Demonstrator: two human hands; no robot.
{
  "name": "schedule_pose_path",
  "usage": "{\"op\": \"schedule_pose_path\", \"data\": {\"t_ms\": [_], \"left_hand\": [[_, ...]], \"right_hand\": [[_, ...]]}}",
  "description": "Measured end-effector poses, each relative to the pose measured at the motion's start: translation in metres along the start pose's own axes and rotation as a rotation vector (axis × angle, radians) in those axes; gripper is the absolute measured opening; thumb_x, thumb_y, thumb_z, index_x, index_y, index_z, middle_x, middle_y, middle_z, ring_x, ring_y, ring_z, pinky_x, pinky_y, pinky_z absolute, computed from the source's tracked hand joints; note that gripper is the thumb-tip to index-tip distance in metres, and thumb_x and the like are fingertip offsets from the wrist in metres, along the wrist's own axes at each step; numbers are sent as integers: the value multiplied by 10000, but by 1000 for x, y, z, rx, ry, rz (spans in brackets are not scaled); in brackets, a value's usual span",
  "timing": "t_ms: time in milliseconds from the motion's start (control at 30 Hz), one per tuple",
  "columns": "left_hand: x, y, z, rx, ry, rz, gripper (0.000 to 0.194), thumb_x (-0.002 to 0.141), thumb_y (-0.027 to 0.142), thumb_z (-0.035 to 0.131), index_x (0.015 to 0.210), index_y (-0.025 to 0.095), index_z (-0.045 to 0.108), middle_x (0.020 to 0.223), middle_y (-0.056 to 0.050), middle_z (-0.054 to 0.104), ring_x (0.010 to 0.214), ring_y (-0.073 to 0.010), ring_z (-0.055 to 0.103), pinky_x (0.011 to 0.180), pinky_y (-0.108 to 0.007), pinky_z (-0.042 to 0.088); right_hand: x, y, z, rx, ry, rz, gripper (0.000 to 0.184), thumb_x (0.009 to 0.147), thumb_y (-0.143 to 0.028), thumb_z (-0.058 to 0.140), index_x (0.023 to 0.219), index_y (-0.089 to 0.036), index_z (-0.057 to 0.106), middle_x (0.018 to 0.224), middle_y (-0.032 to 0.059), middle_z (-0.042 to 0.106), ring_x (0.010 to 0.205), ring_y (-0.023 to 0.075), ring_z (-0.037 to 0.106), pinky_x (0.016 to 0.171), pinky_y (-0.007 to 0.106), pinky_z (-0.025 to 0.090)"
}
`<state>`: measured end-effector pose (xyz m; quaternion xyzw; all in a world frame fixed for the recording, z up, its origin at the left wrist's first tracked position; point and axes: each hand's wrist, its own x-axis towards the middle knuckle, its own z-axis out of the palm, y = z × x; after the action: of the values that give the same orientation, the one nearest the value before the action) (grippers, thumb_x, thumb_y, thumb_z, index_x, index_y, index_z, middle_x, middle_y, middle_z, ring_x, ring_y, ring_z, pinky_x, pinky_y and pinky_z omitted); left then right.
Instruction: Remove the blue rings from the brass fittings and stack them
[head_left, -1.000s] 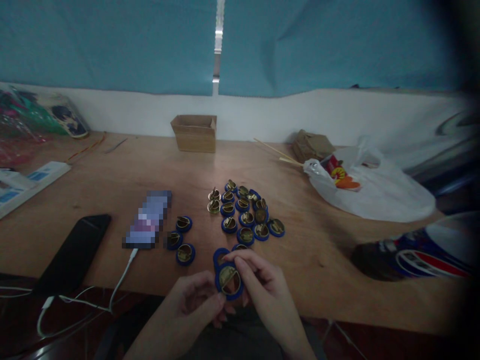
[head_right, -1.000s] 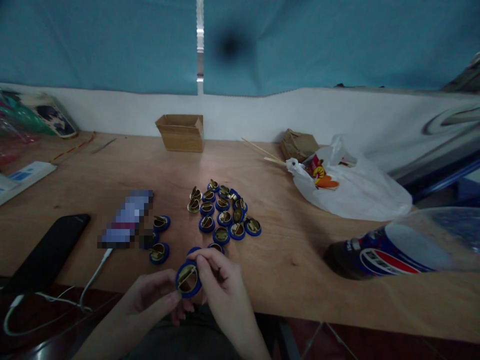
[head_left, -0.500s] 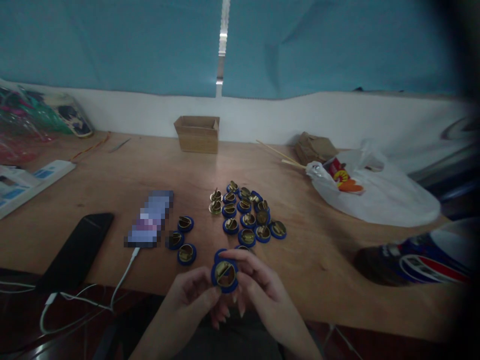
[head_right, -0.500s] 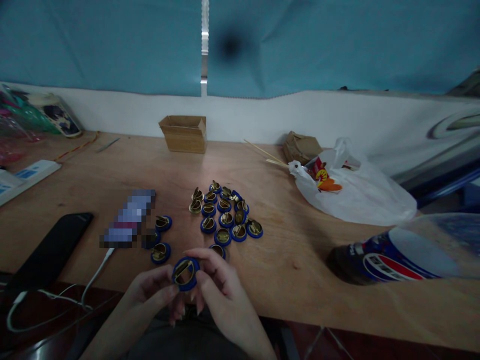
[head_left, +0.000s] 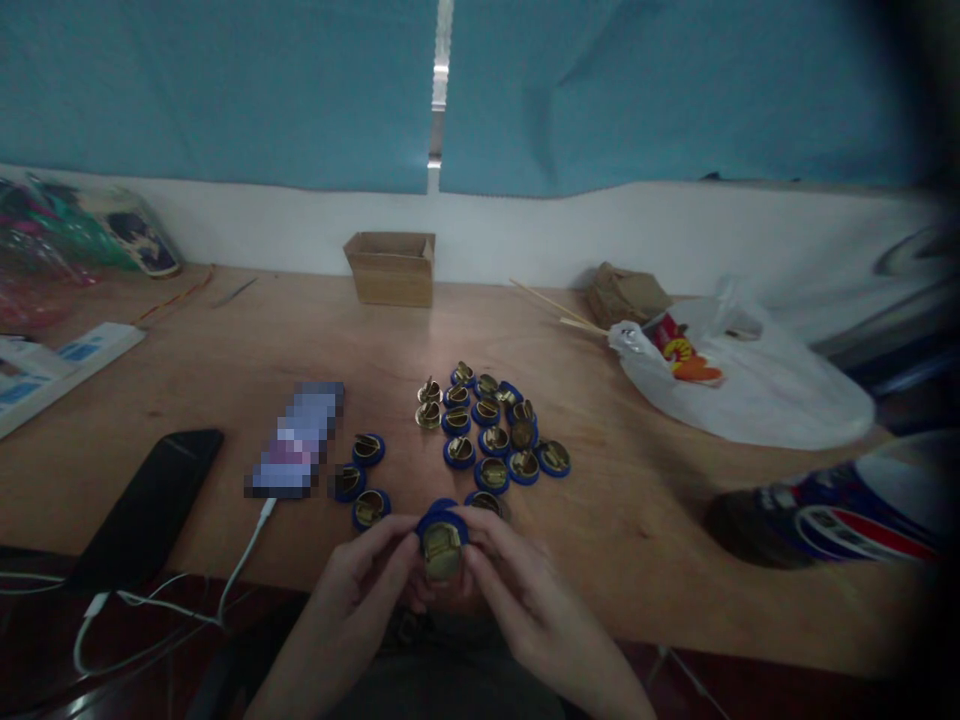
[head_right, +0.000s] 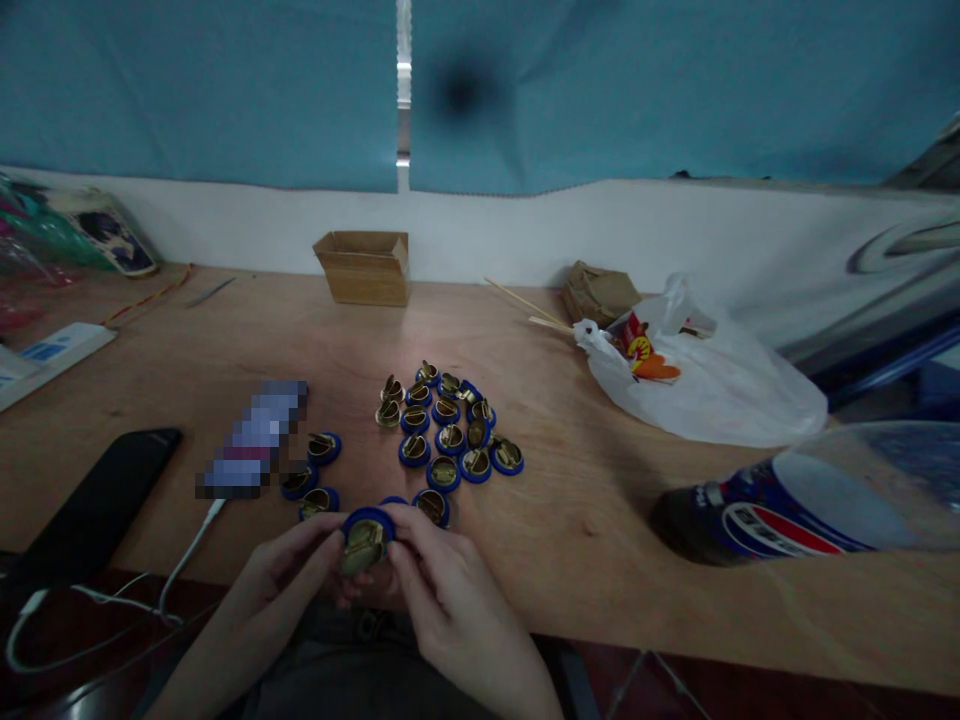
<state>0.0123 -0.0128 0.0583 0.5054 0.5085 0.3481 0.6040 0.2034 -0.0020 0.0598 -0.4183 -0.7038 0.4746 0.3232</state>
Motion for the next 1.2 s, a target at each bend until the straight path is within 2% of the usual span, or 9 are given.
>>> {"op": "schedule_pose_path", "data": {"t_ms": [167,300,433,567,667,767,900,1000,1200], "left_hand": [[-2,-3,0,22,0,35,298,969,395,479,1147,242,663,1102,-49,734,973,-190,681,831,-265,544],[-4,-12,6,-26,-1,32,312,932,354,562,1232,276,594,1218,-44,700,1191,-221,611,942,-302,524],[-2,-19,11,9,24,87,318,911,313,584,1227,276,593,1250,-56,684,1192,-234,617,960,-338,532],[1,-19,11,65,129,175,341,891,274,605,1231,274,587,1298,-53,653,1218,-224,596,1031,-350,488],[0,-17,8,54,198,196,360,872,254,631,1228,274,582,1277,-44,666,1200,-217,610,1004,-324,512],[0,-16,4,46,268,198,435,838,235,676,1254,292,562,1292,-26,660,1210,-212,605,987,-298,525],[0,-16,0,86,324,229,465,818,213,693,1256,293,562,1300,-20,655,1231,-218,590,1019,-318,506],[1,-17,-1,134,343,268,449,818,192,680,1245,270,569,1285,-40,660,1222,-234,596,1034,-358,497],[2,-16,2,199,383,279,406,793,189,687,1185,229,590,1219,-78,677,1154,-263,632,1005,-422,506]], "right_hand": [[1,3,3,-209,-11,-2,249,979,-136,364,1108,-232,554,956,29,665,911,180,641,788,316,513],[1,5,4,-372,16,-41,340,896,-52,372,1118,-194,586,963,64,690,878,226,635,769,391,522],[1,4,5,-448,31,-114,493,786,19,393,1179,-191,603,1051,76,720,889,244,655,785,427,534],[0,2,8,-384,55,-200,502,864,-27,426,1287,-251,582,1268,58,657,1093,234,633,924,426,522],[0,3,9,-294,133,-191,429,922,-100,494,1299,-288,575,1296,34,641,1160,205,608,975,379,510],[0,8,5,-252,318,-139,309,926,-147,544,1196,-274,626,1167,35,700,1069,198,652,938,346,527],[-1,17,-8,-312,511,-28,158,923,-181,547,1004,-245,667,947,31,730,868,190,691,776,299,550],[-2,24,-16,-347,509,51,136,919,-217,536,965,-218,664,851,34,715,758,181,686,653,266,536],[-4,32,-12,-348,350,173,172,914,-289,543,1043,-205,621,666,-13,617,565,151,614,521,247,467]]}}
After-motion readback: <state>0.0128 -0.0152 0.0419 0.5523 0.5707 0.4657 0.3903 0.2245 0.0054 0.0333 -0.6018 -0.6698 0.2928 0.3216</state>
